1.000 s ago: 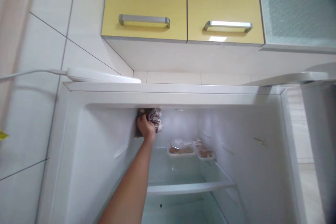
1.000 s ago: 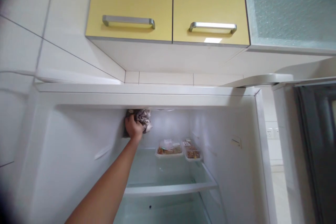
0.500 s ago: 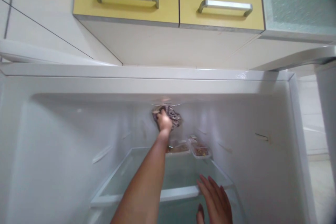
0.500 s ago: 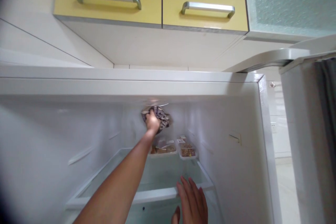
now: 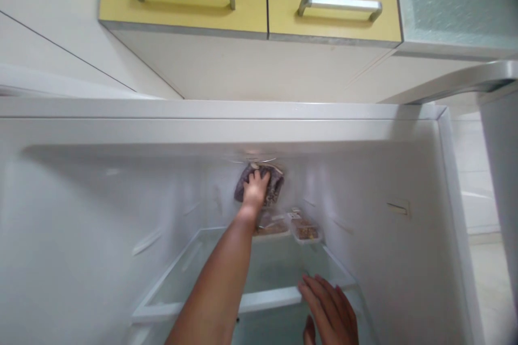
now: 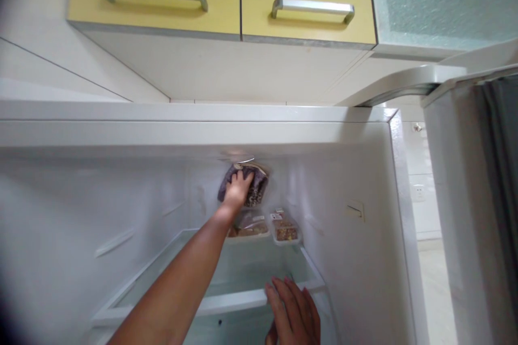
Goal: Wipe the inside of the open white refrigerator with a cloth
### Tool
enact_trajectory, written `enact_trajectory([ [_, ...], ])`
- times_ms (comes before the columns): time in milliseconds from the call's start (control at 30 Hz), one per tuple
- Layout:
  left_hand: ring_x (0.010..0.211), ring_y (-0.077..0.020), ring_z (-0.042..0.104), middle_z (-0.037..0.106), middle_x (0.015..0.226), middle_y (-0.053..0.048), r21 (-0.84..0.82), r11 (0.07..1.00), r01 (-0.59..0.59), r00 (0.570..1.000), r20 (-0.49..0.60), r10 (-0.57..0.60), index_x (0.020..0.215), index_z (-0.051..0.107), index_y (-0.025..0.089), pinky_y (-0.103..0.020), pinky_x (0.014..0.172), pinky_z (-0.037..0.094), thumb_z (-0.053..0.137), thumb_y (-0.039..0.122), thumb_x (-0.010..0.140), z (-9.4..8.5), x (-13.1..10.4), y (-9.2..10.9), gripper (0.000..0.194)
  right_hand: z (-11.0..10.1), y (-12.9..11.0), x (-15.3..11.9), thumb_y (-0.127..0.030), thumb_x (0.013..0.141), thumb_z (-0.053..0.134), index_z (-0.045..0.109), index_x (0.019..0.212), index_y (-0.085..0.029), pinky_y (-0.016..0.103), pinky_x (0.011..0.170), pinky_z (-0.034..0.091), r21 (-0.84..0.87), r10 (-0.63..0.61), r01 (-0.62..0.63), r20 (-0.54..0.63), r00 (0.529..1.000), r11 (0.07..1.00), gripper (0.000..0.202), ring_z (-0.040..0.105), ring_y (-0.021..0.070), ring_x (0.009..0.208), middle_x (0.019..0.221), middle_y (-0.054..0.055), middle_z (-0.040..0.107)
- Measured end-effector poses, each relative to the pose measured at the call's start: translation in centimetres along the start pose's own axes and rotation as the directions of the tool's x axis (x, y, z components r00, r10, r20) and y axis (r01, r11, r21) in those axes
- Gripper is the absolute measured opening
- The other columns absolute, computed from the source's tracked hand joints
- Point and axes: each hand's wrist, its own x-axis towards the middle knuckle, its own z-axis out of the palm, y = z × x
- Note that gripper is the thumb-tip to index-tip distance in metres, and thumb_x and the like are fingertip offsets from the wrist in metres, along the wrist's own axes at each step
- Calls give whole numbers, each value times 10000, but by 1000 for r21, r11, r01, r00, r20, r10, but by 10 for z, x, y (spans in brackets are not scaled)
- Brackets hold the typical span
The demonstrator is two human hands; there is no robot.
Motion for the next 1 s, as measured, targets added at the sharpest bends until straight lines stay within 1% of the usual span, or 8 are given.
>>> enact_trajectory([
  [167, 1170, -373, 531, 496, 1350, -247, 103, 944, 312, 949, -74, -306, 1503, 427, 213, -410, 812, 548, 336, 172, 961, -7, -34, -74, 551, -4, -3, 0, 2, 703, 469, 606, 1291, -275, 468, 1085, 428, 52, 20, -21, 24, 1000, 998, 665, 658, 250, 1213, 1265, 22, 731],
  [233, 1159, -376, 545, 512, 1335, -250, 124, 922, 366, 930, -72, -360, 1494, 439, 175, -417, 847, 536, 378, 177, 950, -7, -49, -96, 548, -5, -4, 0, -2, 714, 476, 605, 1295, -271, 466, 1090, 428, 69, 33, -35, 22, 999, 997, 652, 654, 252, 1219, 1265, 30, 730],
  [300, 1166, -365, 551, 525, 1336, -234, 135, 912, 387, 922, -49, -384, 1495, 437, 169, -423, 911, 514, 446, 176, 925, -5, -58, -108, 570, -5, -6, 0, -3, 730, 476, 602, 1297, -270, 464, 1102, 420, 87, 44, -46, 19, 999, 995, 639, 652, 249, 1221, 1258, 35, 731],
  [433, 1194, -402, 558, 490, 1379, -279, 138, 911, 389, 917, 40, -398, 1514, 367, 128, -444, 941, 494, 713, 292, 787, 5, -60, -105, 822, -3, -9, 0, -6, 748, 468, 595, 1293, -261, 471, 1125, 397, 120, 65, -66, 15, 998, 991, 615, 642, 245, 1234, 1260, 42, 728],
  [533, 1144, -403, 614, 534, 1326, -291, 134, 925, 354, 916, 150, -372, 1436, 453, 130, -422, 887, 513, 816, 288, 674, 11, -63, -97, 859, -3, -10, -1, -15, 749, 479, 592, 1297, -254, 480, 1120, 404, 128, 79, -80, 12, 997, 989, 609, 630, 255, 1254, 1267, 46, 724],
  [633, 1045, -350, 682, 605, 1252, -262, 126, 942, 312, 914, 230, -333, 1383, 506, 159, -375, 828, 525, 731, 177, 732, 13, -69, -95, 688, -4, -7, -1, -28, 737, 494, 593, 1313, -261, 464, 1101, 426, 106, 46, -47, 13, 999, 993, 630, 637, 253, 1246, 1275, 40, 721],
  [733, 958, -305, 719, 682, 1125, -211, 104, 953, 283, 921, 248, -300, 1381, 509, 169, -360, 810, 533, 579, 119, 836, 10, -71, -99, 552, -5, -4, -1, -25, 722, 496, 594, 1321, -268, 441, 1087, 437, 84, -2, 1, 17, 1000, 996, 653, 649, 243, 1228, 1279, 28, 723],
  [1000, 976, -321, 723, 717, 1089, -219, 10, 938, 346, 932, 110, -345, 1426, 470, 99, -372, 816, 542, 445, 48, 867, 8, -66, -107, 561, 7, -6, -2, 15, 685, 479, 625, 1255, -290, 460, 1070, 449, 62, 53, -51, -43, 998, 997, 662, 684, 251, 1161, 1212, 16, 751],
])
